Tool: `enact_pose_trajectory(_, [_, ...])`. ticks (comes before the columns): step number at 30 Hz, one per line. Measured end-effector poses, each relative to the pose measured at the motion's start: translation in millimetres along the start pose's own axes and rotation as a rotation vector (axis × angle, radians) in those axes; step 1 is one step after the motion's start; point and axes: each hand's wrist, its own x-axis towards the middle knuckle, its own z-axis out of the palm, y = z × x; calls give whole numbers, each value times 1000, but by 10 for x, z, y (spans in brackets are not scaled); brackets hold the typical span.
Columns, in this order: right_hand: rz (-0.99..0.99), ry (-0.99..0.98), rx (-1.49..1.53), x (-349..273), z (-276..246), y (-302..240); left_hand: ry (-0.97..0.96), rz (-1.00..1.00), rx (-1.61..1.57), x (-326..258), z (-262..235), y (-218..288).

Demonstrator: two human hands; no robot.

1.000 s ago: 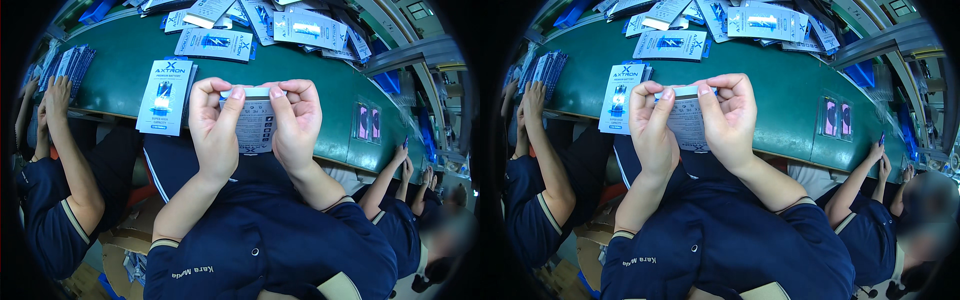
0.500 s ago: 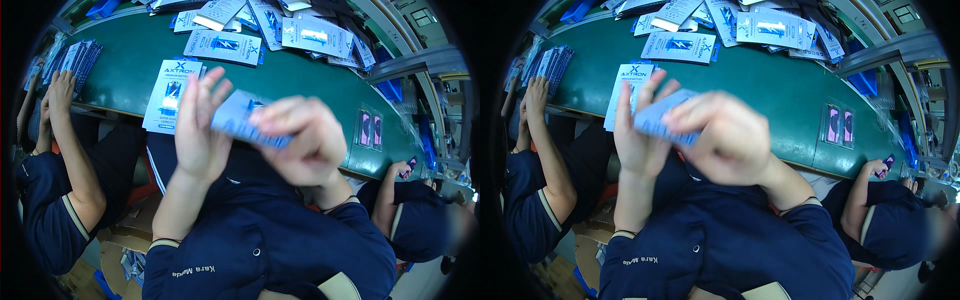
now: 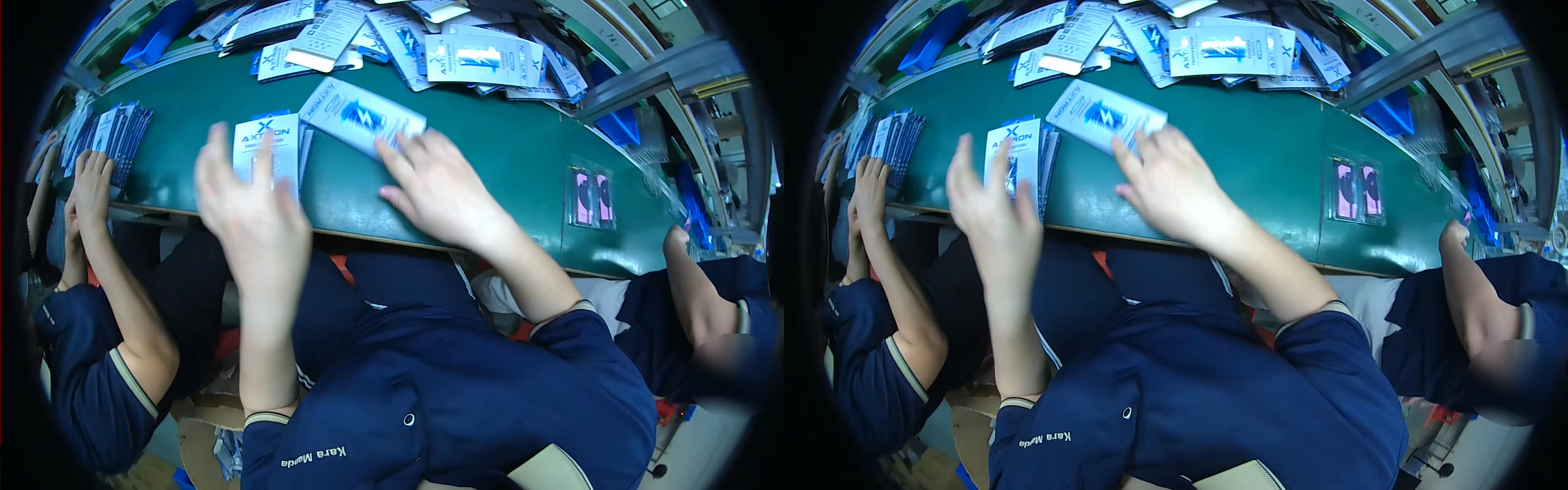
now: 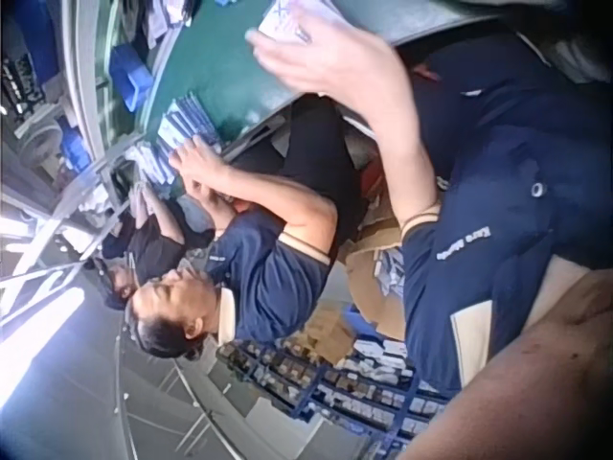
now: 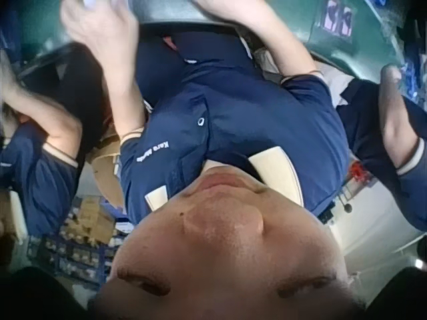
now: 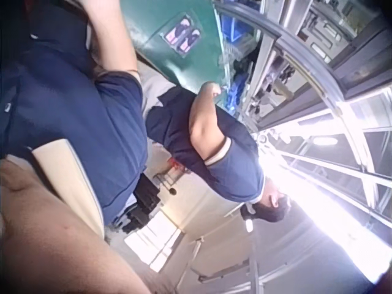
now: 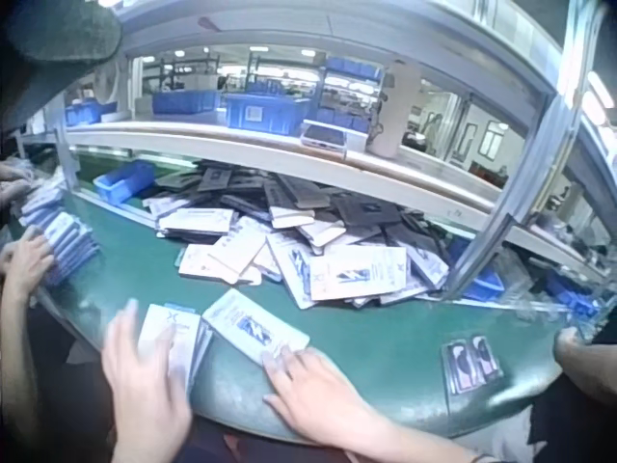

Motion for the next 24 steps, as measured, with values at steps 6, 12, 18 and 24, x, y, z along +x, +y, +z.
enact_pose_trajectory(6, [668, 342, 237, -737, -357, 509, -444, 277, -395, -431, 405, 742])
enact_pose_trajectory(12, [779, 322, -427, -1738, 85, 1125, -539, 592, -660, -210, 190, 696])
enact_pose_trajectory(18, [736, 391, 116, -1311, 83, 562, -498, 357, -471, 53, 445, 556])
enact_pose_trajectory(24, [387, 79, 583, -1165, -137, 729, -436, 381, -597, -98, 748, 471])
